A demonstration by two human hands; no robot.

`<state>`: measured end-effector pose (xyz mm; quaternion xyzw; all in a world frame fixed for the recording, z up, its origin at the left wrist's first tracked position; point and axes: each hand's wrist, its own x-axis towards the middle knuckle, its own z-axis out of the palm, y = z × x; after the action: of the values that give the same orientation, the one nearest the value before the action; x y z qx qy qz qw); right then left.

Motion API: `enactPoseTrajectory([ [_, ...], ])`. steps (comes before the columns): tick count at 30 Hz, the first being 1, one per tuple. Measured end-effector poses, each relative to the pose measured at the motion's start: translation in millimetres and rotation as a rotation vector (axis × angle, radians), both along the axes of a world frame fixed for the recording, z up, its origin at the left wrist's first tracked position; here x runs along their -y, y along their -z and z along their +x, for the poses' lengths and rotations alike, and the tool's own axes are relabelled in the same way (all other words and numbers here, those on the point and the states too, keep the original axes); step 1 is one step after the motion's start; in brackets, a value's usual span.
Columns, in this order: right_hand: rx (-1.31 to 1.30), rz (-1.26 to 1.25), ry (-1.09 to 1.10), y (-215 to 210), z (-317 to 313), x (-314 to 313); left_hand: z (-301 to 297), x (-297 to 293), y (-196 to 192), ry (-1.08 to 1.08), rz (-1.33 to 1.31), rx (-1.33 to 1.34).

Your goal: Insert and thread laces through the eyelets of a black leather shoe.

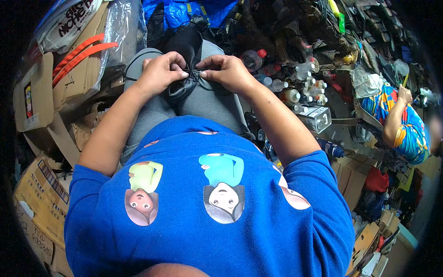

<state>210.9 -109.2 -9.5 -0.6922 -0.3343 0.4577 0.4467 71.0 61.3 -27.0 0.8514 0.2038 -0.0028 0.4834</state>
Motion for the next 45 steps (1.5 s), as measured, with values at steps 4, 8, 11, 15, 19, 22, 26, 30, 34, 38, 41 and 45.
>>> enactPoseTrajectory([
  [4,0.033,0.001,0.053,-0.8,-3.5,-4.4,7.0,1.9,-6.5,0.008,-0.006,-0.052],
  [8,0.157,0.055,-0.036,9.1,7.3,-6.7,9.2,-1.2,-13.8,0.080,0.049,-0.022],
  [11,0.160,0.108,-0.033,8.5,10.8,-1.3,0.6,-6.6,-10.7,0.067,0.316,0.122],
  [15,-0.122,0.011,0.035,6.4,21.1,16.8,-11.2,-23.3,-14.7,0.144,0.286,0.028],
  [19,0.055,0.051,0.020,10.7,12.7,24.4,-7.6,-14.6,-26.5,0.185,0.207,-0.054],
  [22,0.204,-0.041,0.070,14.0,2.9,38.0,-2.8,-12.0,-28.5,0.224,0.171,-0.010],
  [26,0.280,0.028,0.174,4.5,-6.1,44.0,4.7,-10.3,-34.8,0.311,0.227,-0.031],
  [30,0.502,-0.031,0.138,-7.4,-20.1,40.2,5.9,-9.8,-35.7,0.336,0.257,-0.026],
  [34,-0.015,-0.035,0.092,-16.2,-8.0,45.1,4.8,-8.6,-38.0,0.327,0.270,-0.044],
  [38,0.089,-0.013,0.082,-27.9,34.6,34.3,5.3,-12.6,-28.7,0.375,0.311,-0.019],
  [41,0.714,-0.171,-0.066,-14.4,57.2,18.3,8.0,-13.8,-30.7,0.398,0.352,0.003],
  [45,1.111,-0.066,-0.043,-19.1,50.0,13.5,6.9,-16.0,-33.4,0.415,0.404,-0.017],
])
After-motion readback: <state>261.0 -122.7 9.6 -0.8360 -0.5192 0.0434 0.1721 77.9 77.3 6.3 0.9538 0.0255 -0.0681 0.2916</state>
